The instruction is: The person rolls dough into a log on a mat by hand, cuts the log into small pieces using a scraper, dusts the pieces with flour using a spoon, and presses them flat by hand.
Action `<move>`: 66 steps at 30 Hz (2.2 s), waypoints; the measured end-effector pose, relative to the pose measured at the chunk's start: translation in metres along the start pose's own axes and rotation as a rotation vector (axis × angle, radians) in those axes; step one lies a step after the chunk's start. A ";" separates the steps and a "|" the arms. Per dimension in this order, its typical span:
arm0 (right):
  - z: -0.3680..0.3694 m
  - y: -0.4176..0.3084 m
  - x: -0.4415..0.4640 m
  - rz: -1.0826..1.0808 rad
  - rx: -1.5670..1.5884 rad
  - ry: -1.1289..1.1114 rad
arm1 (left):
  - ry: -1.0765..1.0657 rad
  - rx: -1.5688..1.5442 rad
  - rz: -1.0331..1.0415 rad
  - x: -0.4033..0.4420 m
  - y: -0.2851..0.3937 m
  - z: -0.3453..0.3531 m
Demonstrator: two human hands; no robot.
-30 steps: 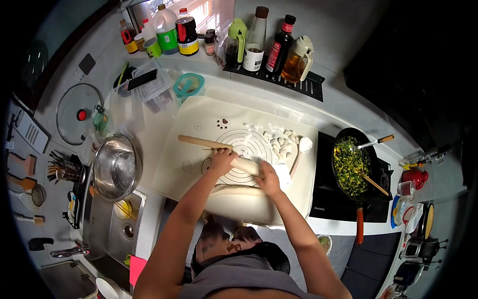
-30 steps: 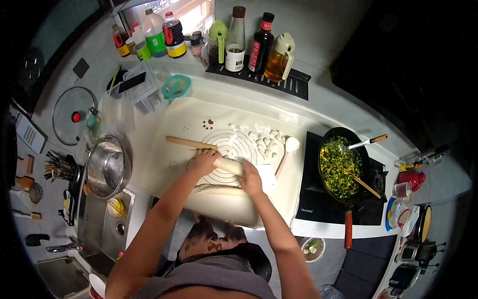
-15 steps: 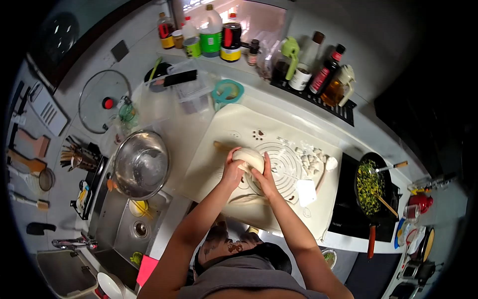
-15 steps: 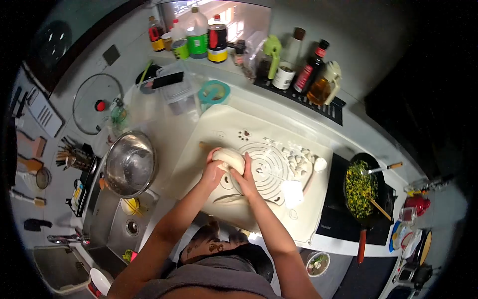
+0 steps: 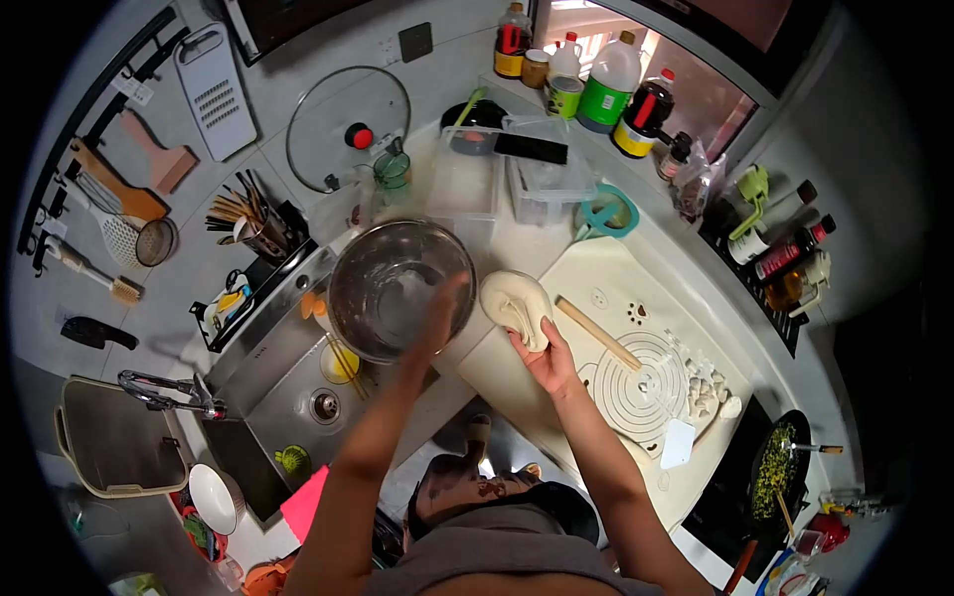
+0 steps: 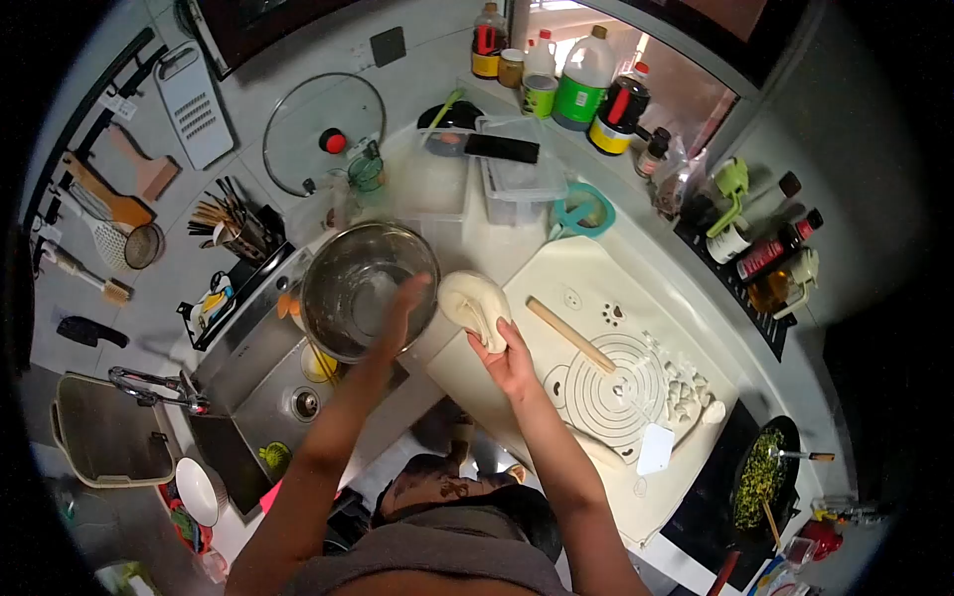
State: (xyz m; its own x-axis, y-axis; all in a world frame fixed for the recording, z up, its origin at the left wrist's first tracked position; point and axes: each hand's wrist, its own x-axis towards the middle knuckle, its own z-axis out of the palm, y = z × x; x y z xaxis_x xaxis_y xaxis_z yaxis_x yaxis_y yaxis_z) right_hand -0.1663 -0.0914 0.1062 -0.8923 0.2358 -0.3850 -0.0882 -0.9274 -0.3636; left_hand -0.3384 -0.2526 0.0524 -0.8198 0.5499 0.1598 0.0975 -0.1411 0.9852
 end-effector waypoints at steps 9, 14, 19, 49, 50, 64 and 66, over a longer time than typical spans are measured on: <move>-0.018 0.013 -0.005 0.061 0.138 -0.145 | -0.496 1.603 -0.016 0.065 -0.020 -0.076; -0.037 0.002 -0.017 0.097 0.108 -0.415 | -0.072 0.189 -0.197 0.064 0.017 -0.048; -0.009 -0.004 -0.038 -0.051 0.157 -0.341 | -0.259 -0.160 -0.155 0.023 0.078 0.033; -0.175 -0.132 -0.225 -0.266 -0.537 0.060 | -0.621 -0.786 -0.643 -0.033 0.126 0.214; -0.158 -0.134 -0.227 -0.250 -0.730 0.091 | -0.726 -0.701 -0.598 -0.034 0.134 0.225; -0.167 -0.091 -0.187 -0.238 0.037 0.075 | -0.449 0.111 0.260 -0.194 0.095 0.303; -0.174 -0.093 -0.187 -0.229 -0.112 0.066 | 0.018 0.329 0.263 -0.172 0.094 0.289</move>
State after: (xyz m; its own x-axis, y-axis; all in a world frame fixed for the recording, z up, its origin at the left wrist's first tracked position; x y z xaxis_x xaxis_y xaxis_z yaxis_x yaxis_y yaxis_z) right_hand 0.0856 0.0016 0.0646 -0.8237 0.4575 -0.3351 -0.2315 -0.8107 -0.5378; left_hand -0.0250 -0.1222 0.1358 -0.7520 0.5156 0.4106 0.4776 -0.0029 0.8785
